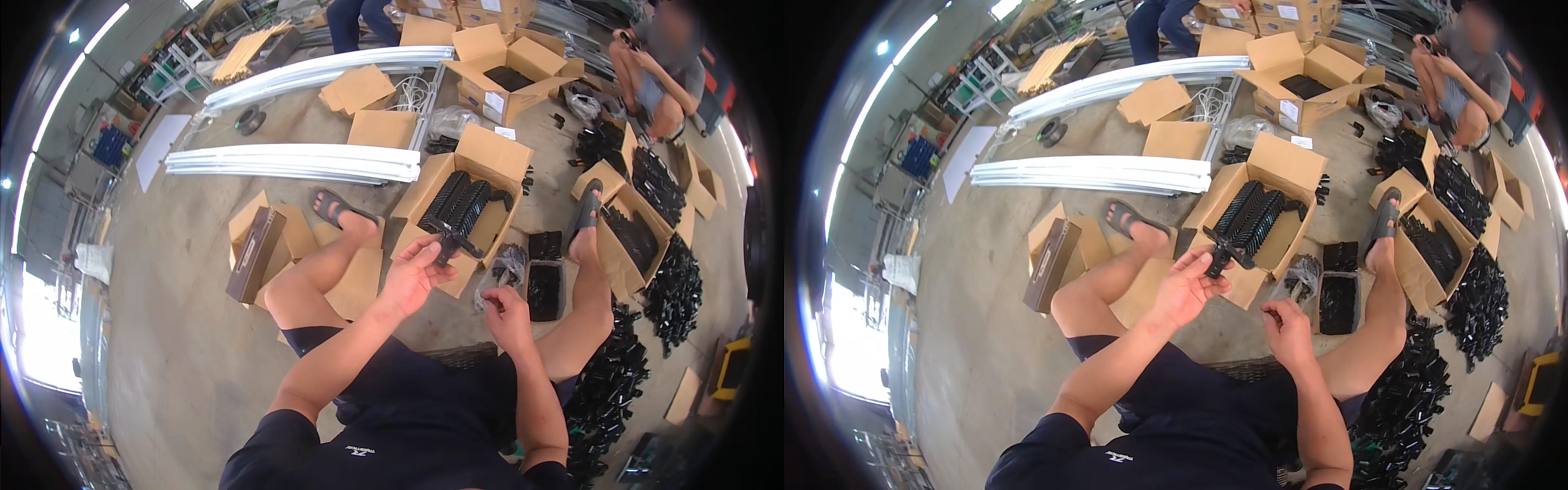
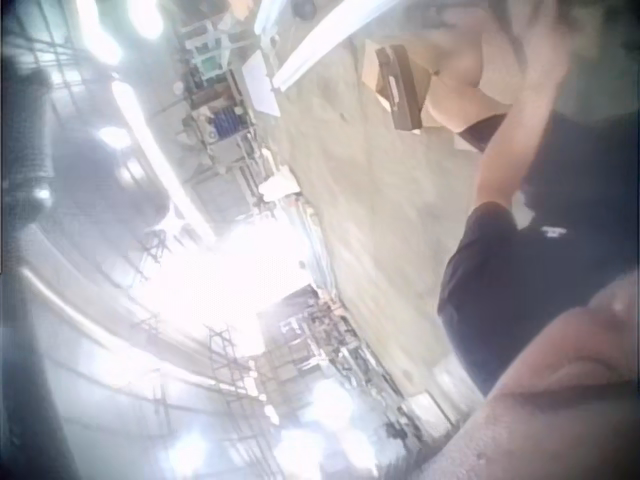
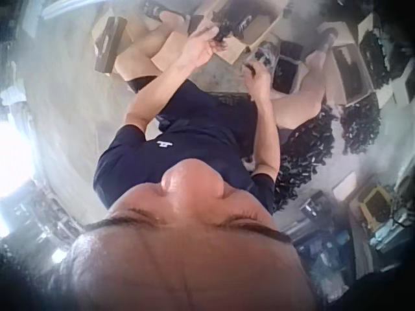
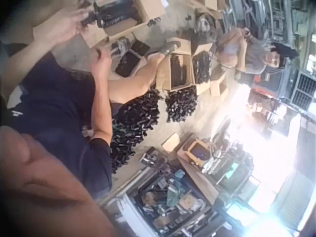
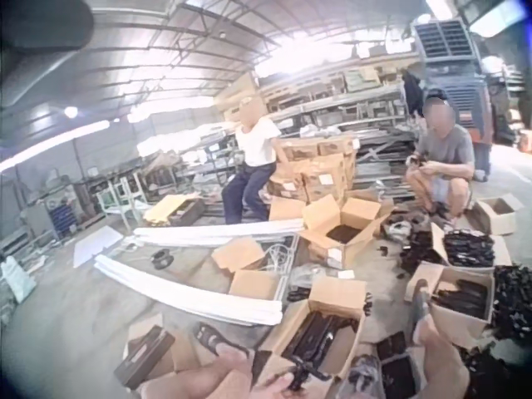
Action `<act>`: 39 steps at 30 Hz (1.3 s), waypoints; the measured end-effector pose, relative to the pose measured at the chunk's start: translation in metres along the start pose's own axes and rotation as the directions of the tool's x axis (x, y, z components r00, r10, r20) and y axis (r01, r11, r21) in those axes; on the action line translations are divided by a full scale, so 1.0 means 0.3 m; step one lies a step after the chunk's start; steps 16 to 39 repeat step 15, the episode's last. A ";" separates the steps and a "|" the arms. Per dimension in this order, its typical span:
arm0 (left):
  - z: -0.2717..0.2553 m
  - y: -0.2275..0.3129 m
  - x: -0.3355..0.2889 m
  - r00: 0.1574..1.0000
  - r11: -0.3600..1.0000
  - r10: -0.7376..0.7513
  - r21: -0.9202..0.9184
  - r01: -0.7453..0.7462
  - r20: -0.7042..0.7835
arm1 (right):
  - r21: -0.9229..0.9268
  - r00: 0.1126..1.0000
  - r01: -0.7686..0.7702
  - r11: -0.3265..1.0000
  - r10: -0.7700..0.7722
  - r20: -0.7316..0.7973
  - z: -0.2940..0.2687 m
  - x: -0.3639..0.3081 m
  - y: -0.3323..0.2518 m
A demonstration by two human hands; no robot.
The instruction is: The person sits on the floor and uses their hands to assemble small black plastic and metal bracket components taken from a cardboard box.
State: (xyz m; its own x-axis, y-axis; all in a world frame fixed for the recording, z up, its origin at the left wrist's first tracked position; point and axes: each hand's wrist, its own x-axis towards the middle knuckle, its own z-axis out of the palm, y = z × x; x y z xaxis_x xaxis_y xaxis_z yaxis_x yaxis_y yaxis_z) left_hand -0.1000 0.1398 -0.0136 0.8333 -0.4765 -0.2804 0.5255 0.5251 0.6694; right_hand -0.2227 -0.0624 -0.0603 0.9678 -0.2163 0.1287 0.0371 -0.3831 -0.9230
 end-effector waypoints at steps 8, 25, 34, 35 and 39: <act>-0.256 -0.134 0.044 0.968 0.984 -0.086 -0.172 0.045 -0.236 | 0.262 0.954 -0.296 0.919 0.297 0.038 0.102 0.079 0.051; -0.417 -0.292 0.106 0.957 0.979 -0.111 -0.194 0.059 -0.270 | 0.460 0.894 -0.438 0.772 0.425 0.138 0.321 0.116 0.124; -0.417 -0.292 0.106 0.957 0.979 -0.111 -0.194 0.059 -0.270 | 0.460 0.894 -0.438 0.772 0.425 0.138 0.321 0.116 0.124; -0.417 -0.292 0.106 0.957 0.979 -0.111 -0.194 0.059 -0.270 | 0.460 0.894 -0.438 0.772 0.425 0.138 0.321 0.116 0.124; -0.417 -0.292 0.106 0.957 0.979 -0.111 -0.194 0.059 -0.270 | 0.460 0.894 -0.438 0.772 0.425 0.138 0.321 0.116 0.124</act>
